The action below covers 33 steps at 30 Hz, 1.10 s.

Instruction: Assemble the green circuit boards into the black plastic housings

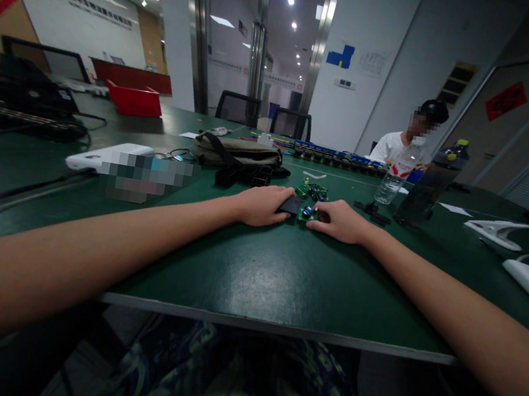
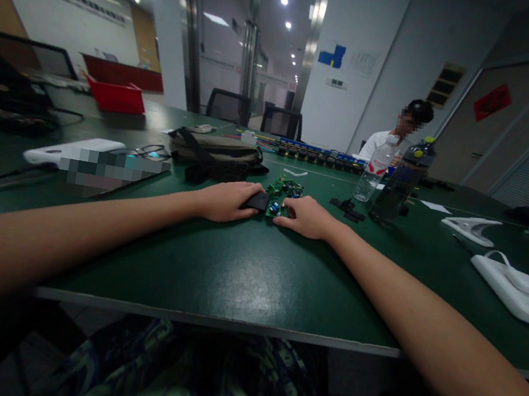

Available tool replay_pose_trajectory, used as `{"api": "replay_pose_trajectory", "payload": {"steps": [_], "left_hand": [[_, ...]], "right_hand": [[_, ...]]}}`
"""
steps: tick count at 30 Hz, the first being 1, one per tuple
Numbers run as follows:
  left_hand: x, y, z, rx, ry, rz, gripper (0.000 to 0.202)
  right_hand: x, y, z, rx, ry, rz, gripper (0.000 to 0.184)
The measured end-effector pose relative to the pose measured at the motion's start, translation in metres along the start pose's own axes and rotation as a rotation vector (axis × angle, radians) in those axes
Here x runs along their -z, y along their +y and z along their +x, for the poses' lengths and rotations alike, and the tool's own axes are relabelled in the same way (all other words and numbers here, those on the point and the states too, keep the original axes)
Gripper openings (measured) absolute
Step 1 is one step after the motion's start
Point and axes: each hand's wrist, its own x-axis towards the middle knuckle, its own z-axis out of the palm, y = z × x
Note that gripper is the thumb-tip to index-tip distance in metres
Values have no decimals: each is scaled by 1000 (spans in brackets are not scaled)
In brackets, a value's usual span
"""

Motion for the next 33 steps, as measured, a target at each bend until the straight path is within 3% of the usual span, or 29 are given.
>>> {"api": "replay_pose_trajectory", "payload": {"steps": [33], "left_hand": [[1, 0, 0, -4, -7, -6, 40]], "right_hand": [[0, -1, 0, -14, 2, -7, 28]]}}
